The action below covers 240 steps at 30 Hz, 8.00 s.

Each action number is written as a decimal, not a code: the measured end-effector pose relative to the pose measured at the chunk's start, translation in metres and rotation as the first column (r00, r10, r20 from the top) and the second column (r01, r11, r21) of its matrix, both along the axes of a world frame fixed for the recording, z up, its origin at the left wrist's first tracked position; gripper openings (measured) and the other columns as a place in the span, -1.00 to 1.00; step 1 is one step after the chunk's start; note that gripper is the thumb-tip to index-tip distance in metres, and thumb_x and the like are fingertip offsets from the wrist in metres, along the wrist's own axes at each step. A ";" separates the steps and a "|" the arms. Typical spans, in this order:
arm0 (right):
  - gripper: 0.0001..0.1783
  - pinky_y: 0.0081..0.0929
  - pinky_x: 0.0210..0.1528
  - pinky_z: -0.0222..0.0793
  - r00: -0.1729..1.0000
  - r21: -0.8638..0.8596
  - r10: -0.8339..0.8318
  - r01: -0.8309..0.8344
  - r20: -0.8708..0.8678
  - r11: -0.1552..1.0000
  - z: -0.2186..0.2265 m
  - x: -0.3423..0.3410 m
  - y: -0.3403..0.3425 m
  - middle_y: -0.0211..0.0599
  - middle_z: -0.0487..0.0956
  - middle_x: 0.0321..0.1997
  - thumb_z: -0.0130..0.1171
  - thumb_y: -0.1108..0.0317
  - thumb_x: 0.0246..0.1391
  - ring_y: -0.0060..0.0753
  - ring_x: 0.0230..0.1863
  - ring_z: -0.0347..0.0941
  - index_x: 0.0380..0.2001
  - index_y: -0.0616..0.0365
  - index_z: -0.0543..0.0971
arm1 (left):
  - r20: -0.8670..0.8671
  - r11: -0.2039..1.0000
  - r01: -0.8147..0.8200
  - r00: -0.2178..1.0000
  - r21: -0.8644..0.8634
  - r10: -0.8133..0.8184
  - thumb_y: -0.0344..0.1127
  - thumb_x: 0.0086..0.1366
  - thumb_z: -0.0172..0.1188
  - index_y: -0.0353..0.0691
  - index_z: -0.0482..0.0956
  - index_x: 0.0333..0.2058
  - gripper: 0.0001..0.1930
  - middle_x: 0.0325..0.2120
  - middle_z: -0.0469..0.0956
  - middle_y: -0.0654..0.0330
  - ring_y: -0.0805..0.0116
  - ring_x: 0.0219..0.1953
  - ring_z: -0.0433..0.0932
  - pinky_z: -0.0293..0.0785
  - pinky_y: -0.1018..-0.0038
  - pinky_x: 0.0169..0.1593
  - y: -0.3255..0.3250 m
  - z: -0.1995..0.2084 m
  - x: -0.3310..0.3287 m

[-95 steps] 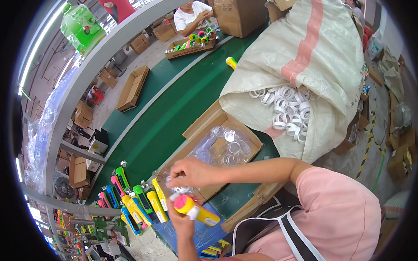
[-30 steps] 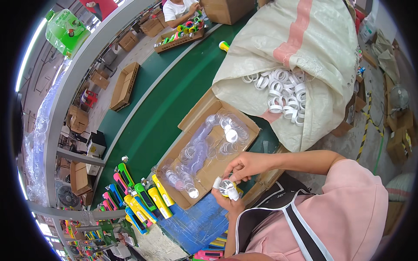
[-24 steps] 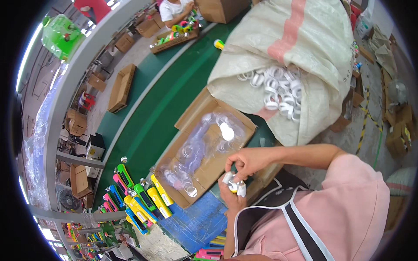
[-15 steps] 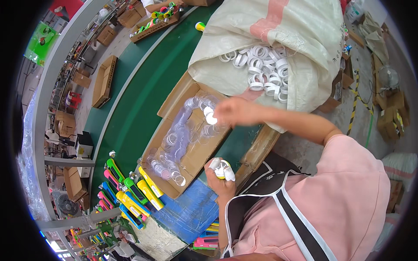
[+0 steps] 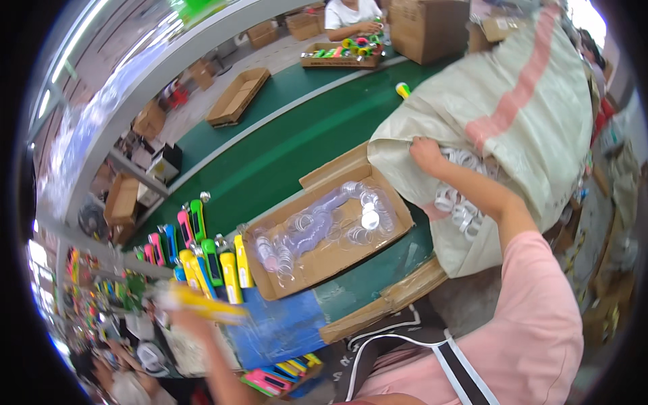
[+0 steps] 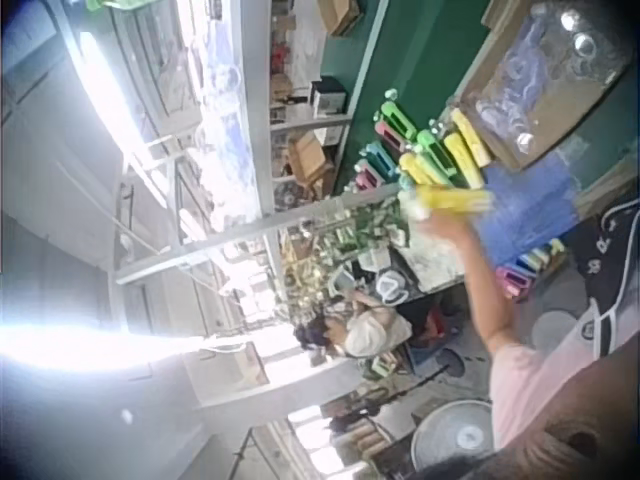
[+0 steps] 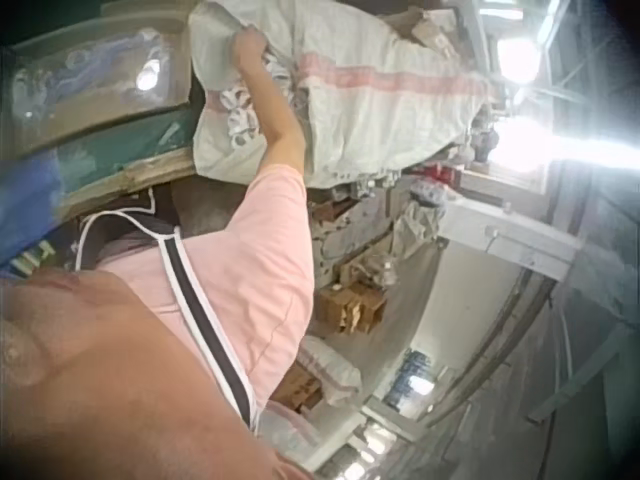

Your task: The person retrieves and unpacks transparent lenses into a cardboard box, then assembles flashlights by placing a lens and a plastic ring cap onto each flashlight head by hand.

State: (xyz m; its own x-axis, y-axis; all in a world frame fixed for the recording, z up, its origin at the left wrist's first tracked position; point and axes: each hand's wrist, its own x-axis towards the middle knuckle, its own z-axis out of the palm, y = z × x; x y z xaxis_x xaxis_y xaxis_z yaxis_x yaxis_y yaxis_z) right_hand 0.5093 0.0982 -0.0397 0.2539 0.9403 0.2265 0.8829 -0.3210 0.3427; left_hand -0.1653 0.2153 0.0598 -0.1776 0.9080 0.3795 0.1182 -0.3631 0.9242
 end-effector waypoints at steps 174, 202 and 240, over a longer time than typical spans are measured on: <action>-0.70 -0.53 -0.14 0.51 -0.581 0.467 0.452 0.136 -0.677 0.874 0.150 -0.337 0.125 -0.32 0.64 -0.30 0.30 0.34 0.11 -0.50 -0.24 0.56 -0.15 0.33 0.59 | -0.080 0.772 0.567 0.789 -0.286 -0.609 -0.46 0.09 0.36 -0.28 0.26 0.11 -0.37 -0.09 0.47 0.10 0.27 -0.04 0.52 0.45 0.37 0.07 0.004 0.068 0.159; -0.79 -0.14 -0.23 0.47 0.513 0.207 0.530 -0.558 -0.675 0.803 0.016 -0.260 0.119 -0.14 0.65 -0.32 0.21 0.26 0.06 0.04 -0.27 0.55 -0.27 0.10 0.67 | 0.169 0.879 0.471 0.875 -0.081 -0.453 -0.33 0.28 0.21 -0.31 0.32 -0.05 -0.65 -0.34 0.55 0.06 0.39 -0.38 0.58 0.52 0.51 -0.31 -0.140 -0.097 0.174; -0.65 -0.60 -0.45 0.43 -0.347 -0.049 -0.140 -0.260 -0.927 0.964 0.105 -0.265 -0.029 -0.42 0.59 -0.45 0.25 0.20 0.15 -0.64 -0.46 0.49 -0.05 0.13 0.57 | -0.296 0.806 0.592 0.767 -0.014 -0.569 -0.31 0.17 0.30 -0.28 0.42 -0.09 -0.62 -0.20 0.55 -0.08 -0.02 -0.26 0.60 0.52 0.24 -0.19 -0.153 -0.081 0.183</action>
State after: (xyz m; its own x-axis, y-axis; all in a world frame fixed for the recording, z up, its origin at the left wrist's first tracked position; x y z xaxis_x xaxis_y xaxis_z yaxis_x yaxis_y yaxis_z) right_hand 0.2447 0.0690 0.0650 -0.1282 0.9219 -0.3656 0.0854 -0.3570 -0.9302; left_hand 0.0175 0.0621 -0.0213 0.4948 0.7704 0.4021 0.1039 -0.5118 0.8528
